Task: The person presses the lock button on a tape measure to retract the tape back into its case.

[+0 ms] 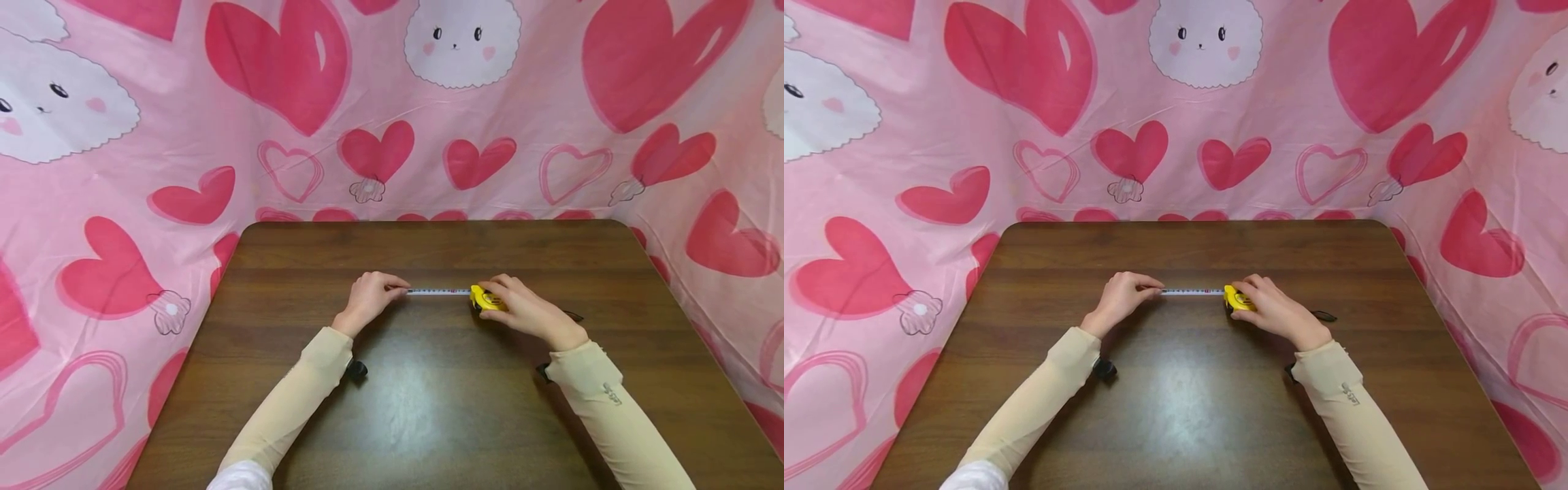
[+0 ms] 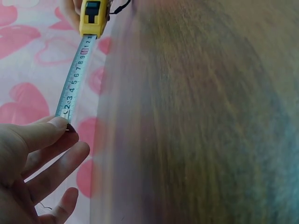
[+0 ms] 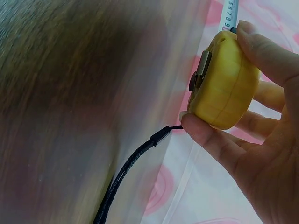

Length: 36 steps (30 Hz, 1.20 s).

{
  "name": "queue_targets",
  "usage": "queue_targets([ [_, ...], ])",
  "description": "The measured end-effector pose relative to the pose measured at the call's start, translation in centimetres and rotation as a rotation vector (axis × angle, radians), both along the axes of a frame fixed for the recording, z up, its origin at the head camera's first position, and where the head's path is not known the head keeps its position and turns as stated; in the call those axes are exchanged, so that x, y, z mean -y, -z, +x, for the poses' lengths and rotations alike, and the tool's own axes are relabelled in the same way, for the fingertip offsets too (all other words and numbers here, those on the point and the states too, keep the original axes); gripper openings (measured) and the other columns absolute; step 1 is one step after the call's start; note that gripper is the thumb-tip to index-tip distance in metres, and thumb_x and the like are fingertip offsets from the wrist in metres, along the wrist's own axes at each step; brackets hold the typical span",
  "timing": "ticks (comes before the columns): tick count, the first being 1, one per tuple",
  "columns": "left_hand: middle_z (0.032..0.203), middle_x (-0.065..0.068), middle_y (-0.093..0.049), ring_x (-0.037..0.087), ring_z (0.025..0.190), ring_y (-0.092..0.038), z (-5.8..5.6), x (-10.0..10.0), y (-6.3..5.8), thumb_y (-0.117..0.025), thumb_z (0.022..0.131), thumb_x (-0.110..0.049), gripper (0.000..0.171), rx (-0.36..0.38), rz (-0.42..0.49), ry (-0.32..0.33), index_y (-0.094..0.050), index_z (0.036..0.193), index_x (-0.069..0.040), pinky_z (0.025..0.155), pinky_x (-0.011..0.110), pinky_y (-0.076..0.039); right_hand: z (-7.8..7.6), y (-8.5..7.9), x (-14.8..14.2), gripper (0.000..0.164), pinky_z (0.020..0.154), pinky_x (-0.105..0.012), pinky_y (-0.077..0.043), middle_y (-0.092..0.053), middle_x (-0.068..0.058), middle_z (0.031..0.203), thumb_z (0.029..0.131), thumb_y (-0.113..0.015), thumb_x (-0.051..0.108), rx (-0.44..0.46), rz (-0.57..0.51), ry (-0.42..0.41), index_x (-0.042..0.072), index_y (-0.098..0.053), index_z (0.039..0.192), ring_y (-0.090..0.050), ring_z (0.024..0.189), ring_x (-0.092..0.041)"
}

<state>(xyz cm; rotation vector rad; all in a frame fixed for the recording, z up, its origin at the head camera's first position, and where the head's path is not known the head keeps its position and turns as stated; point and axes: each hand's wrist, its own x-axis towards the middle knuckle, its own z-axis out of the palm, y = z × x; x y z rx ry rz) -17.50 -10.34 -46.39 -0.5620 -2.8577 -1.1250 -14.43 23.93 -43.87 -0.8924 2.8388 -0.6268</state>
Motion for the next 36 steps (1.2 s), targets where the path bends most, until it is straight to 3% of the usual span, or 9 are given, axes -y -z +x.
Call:
queue_targets([
  [36,0.101,-0.005,-0.080,0.006,0.076,-0.066,0.1,-2.6,-0.3,-0.077,0.097,-0.026,0.014,-0.005,-0.010,0.063,-0.085,0.108,-0.023,0.075,0.033,-0.054,0.0,-0.4,2.3,0.062,0.100,-0.053,-0.051,-0.058,-0.018,0.132,0.094,-0.080,0.032,0.029,-0.015,-0.014,0.003,-0.059,0.144,-0.057,0.113,-0.030],
])
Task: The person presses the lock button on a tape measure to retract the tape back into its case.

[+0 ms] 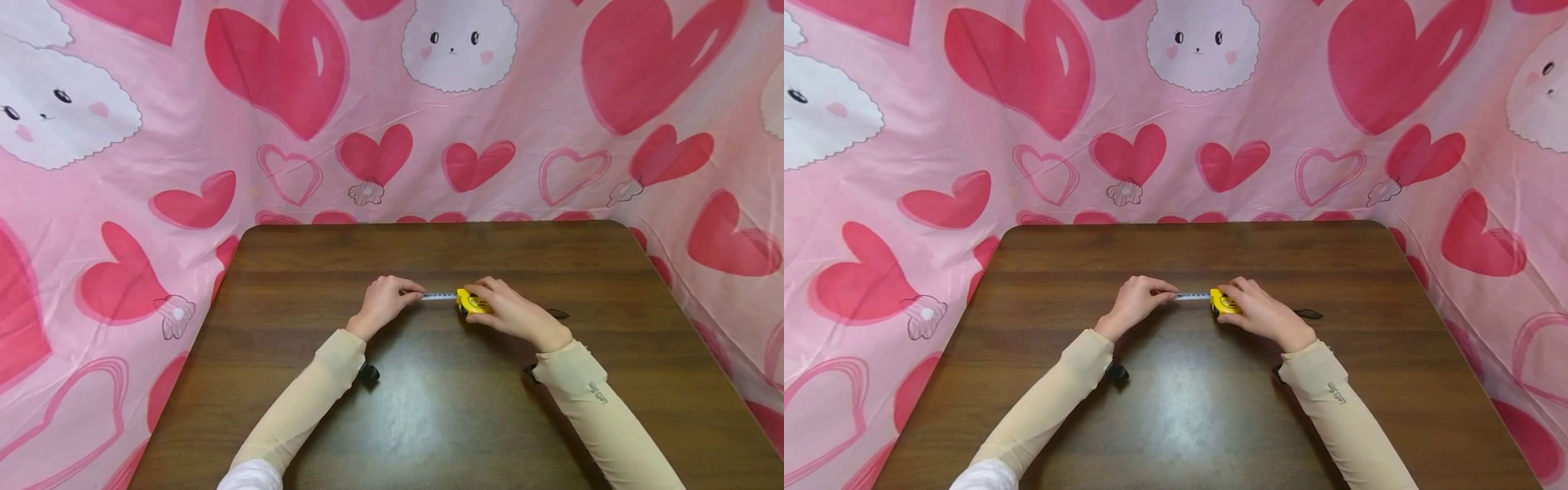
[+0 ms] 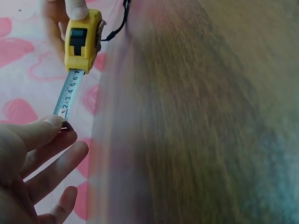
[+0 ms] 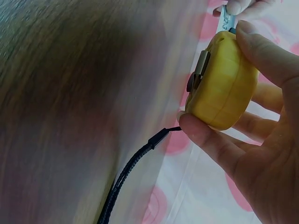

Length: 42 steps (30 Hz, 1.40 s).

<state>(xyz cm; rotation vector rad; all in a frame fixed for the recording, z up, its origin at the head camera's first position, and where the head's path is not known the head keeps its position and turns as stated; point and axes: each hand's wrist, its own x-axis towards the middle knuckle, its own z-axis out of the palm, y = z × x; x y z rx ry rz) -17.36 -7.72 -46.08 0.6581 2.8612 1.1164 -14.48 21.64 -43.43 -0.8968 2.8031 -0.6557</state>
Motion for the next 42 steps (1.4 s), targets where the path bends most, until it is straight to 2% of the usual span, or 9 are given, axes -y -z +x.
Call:
queue_targets([
  [11,0.101,-0.005,-0.080,0.006,0.070,-0.062,-0.1,-0.8,0.1,-0.077,0.097,-0.025,0.015,-0.002,-0.018,0.018,-0.084,0.110,-0.023,0.066,0.028,-0.050,-0.1,0.0,0.9,0.062,0.098,-0.051,-0.052,-0.059,-0.016,0.130,0.093,-0.080,0.033,-0.009,-0.001,-0.027,0.003,-0.060,0.143,-0.058,0.112,-0.028],
  [18,0.103,-0.003,-0.080,0.005,0.067,-0.060,-0.1,-1.6,0.0,-0.075,0.098,-0.024,0.017,0.004,-0.016,0.043,-0.084,0.112,-0.022,0.064,0.027,-0.049,0.0,-0.1,1.7,0.061,0.097,-0.049,-0.053,-0.059,-0.015,0.130,0.093,-0.080,0.034,-0.014,-0.013,-0.047,0.003,-0.060,0.142,-0.058,0.110,-0.027],
  [23,0.099,-0.004,-0.080,0.004,0.064,-0.060,0.0,-2.2,0.0,-0.075,0.098,-0.024,0.017,0.009,-0.011,0.055,-0.084,0.112,-0.022,0.063,0.026,-0.048,0.1,0.0,2.1,0.061,0.097,-0.049,-0.053,-0.059,-0.015,0.130,0.094,-0.079,0.035,-0.012,-0.012,-0.055,0.003,-0.060,0.143,-0.058,0.112,-0.027],
  [30,0.099,-0.003,-0.080,0.003,0.061,-0.059,0.2,-2.8,0.0,-0.075,0.098,-0.025,0.020,-0.019,-0.012,0.069,-0.083,0.115,-0.020,0.062,0.025,-0.047,0.2,0.2,2.4,0.061,0.098,-0.049,-0.053,-0.058,-0.013,0.131,0.093,-0.080,0.034,0.003,-0.024,-0.056,0.005,-0.060,0.143,-0.057,0.113,-0.026],
  [34,0.097,-0.002,-0.080,0.003,0.064,-0.060,0.3,-3.2,0.2,-0.075,0.098,-0.023,0.021,-0.034,-0.003,0.066,-0.082,0.117,-0.017,0.063,0.025,-0.047,0.3,0.2,2.4,0.060,0.097,-0.048,-0.053,-0.058,-0.013,0.131,0.093,-0.080,0.033,-0.004,-0.024,-0.064,0.004,-0.060,0.142,-0.057,0.112,-0.026],
  [38,0.094,-0.002,-0.080,0.007,0.072,-0.066,0.3,-3.1,0.3,-0.073,0.099,-0.019,0.019,-0.030,0.014,0.082,-0.082,0.116,-0.015,0.069,0.027,-0.053,0.3,0.3,2.0,0.059,0.096,-0.049,-0.053,-0.058,-0.015,0.130,0.093,-0.080,0.032,-0.008,-0.019,-0.063,0.003,-0.060,0.141,-0.057,0.112,-0.028],
  [42,0.111,0.001,-0.079,0.014,0.090,-0.073,0.3,-1.9,0.9,-0.071,0.101,-0.018,0.022,-0.017,0.027,0.088,-0.080,0.119,-0.011,0.083,0.034,-0.058,-0.1,0.4,0.0,0.059,0.098,-0.053,-0.051,-0.058,-0.020,0.131,0.094,-0.079,0.029,-0.004,-0.005,-0.028,-0.002,-0.059,0.141,-0.057,0.113,-0.033],
])
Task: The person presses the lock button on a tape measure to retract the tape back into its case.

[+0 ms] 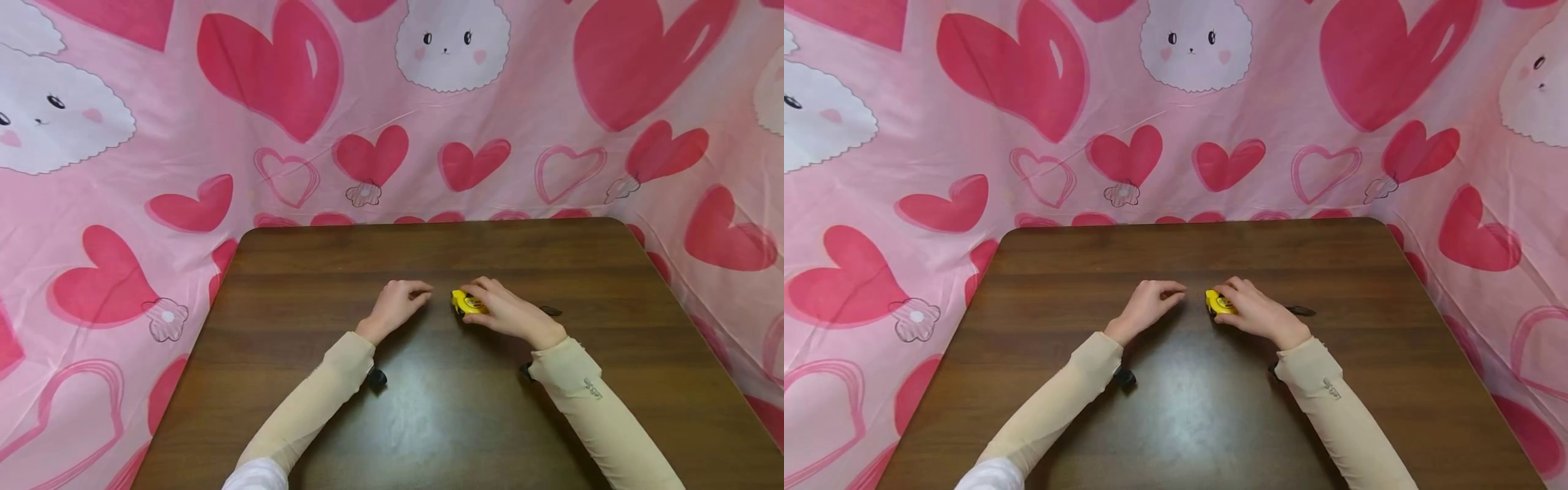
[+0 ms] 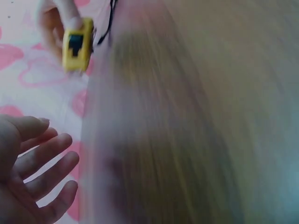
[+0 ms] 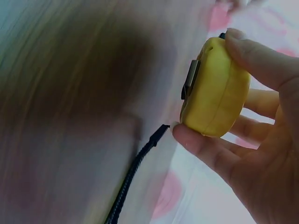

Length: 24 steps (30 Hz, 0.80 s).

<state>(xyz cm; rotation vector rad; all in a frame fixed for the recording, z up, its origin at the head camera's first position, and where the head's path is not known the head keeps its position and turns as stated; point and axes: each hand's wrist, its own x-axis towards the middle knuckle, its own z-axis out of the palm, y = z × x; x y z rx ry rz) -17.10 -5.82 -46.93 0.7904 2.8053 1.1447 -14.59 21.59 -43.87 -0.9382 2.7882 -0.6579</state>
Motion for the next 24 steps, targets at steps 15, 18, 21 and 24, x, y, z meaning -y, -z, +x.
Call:
queue_targets([
  [15,0.128,0.011,-0.073,0.033,0.123,-0.064,1.1,10.9,-0.4,-0.068,0.103,-0.024,0.032,-0.002,-0.137,-0.178,-0.073,0.129,-0.008,0.106,0.054,-0.048,-1.5,0.8,-8.2,0.063,0.099,-0.064,-0.046,-0.052,-0.035,0.127,0.093,-0.080,0.023,0.009,0.096,0.220,-0.014,-0.053,0.136,-0.054,0.113,-0.049],
  [18,0.135,0.016,-0.069,0.038,0.132,-0.057,1.5,13.0,-0.8,-0.068,0.102,-0.025,0.037,-0.050,-0.171,-0.225,-0.070,0.134,-0.005,0.110,0.060,-0.042,-1.0,0.5,-8.7,0.065,0.103,-0.067,-0.042,-0.049,-0.037,0.133,0.096,-0.078,0.025,-0.007,0.081,0.227,-0.013,-0.050,0.140,-0.051,0.120,-0.052],
  [21,0.146,0.019,-0.060,0.040,0.143,-0.046,2.3,15.0,-1.5,-0.064,0.105,-0.028,0.044,-0.084,-0.243,-0.276,-0.064,0.142,-0.004,0.111,0.066,-0.037,0.0,-0.1,-9.3,0.065,0.106,-0.070,-0.037,-0.045,-0.039,0.141,0.098,-0.074,0.025,-0.075,0.047,0.247,-0.013,-0.048,0.143,-0.046,0.127,-0.056],
  [24,0.154,0.021,-0.052,0.042,0.150,-0.037,2.9,16.3,-1.9,-0.059,0.107,-0.031,0.049,-0.108,-0.311,-0.313,-0.058,0.148,-0.005,0.111,0.069,-0.033,0.7,-0.7,-9.7,0.064,0.110,-0.070,-0.033,-0.043,-0.038,0.146,0.100,-0.072,0.026,-0.139,0.020,0.276,-0.013,-0.048,0.144,-0.041,0.133,-0.057],
])
